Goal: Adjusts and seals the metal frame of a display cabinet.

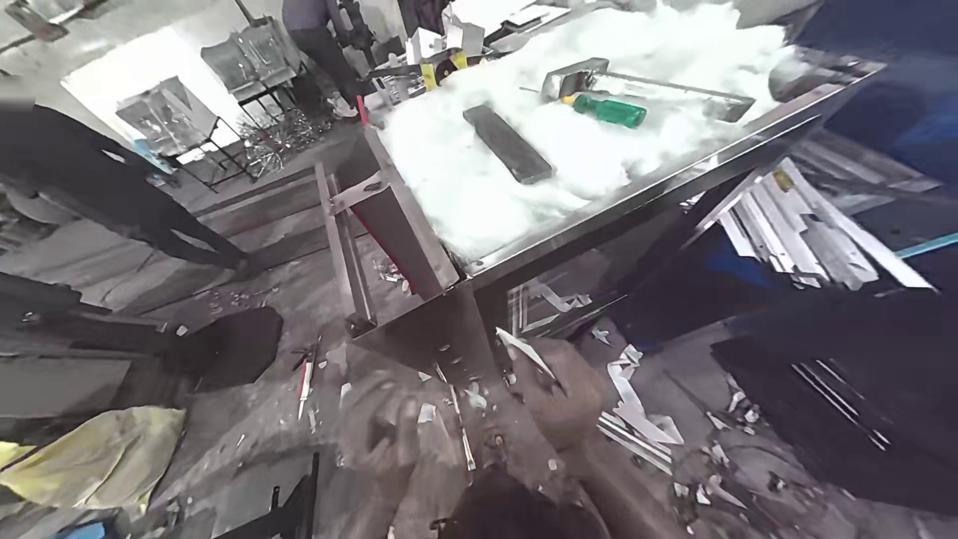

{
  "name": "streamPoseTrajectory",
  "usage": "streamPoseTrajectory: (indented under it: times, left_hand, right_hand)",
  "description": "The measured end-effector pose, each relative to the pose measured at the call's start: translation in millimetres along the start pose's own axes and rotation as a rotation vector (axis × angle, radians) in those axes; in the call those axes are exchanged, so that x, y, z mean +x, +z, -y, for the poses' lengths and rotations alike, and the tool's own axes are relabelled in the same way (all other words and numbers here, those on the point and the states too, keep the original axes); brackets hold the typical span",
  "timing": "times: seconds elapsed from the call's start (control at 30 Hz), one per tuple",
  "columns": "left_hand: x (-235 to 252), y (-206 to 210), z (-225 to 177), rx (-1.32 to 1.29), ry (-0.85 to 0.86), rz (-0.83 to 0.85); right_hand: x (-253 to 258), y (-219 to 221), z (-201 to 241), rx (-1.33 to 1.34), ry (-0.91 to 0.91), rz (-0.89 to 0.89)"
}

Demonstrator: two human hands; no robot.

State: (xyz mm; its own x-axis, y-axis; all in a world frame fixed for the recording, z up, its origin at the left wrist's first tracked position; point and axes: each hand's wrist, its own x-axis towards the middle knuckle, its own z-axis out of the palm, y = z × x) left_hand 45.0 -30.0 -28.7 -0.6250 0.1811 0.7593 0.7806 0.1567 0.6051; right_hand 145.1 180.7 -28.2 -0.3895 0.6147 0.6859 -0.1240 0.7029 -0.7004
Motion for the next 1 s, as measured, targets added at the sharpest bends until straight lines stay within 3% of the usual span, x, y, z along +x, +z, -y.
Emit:
streamPoseTrajectory:
  times: [0.1,0.27,1.0]
  left_hand:
    - [36,-4,18,0.045,0.021,-0.071]
    - [77,24,28,-0.127,-0.027,-0.052]
    - [79,41,39,-0.323,-0.070,-0.027]
  right_hand:
    - [13,11,5,-0.045,-0.041,-0.076]
    - [17,30,10,0.041,-0.023,-0.087]
    - [27,50,13,-0.013,0.004,-0.111]
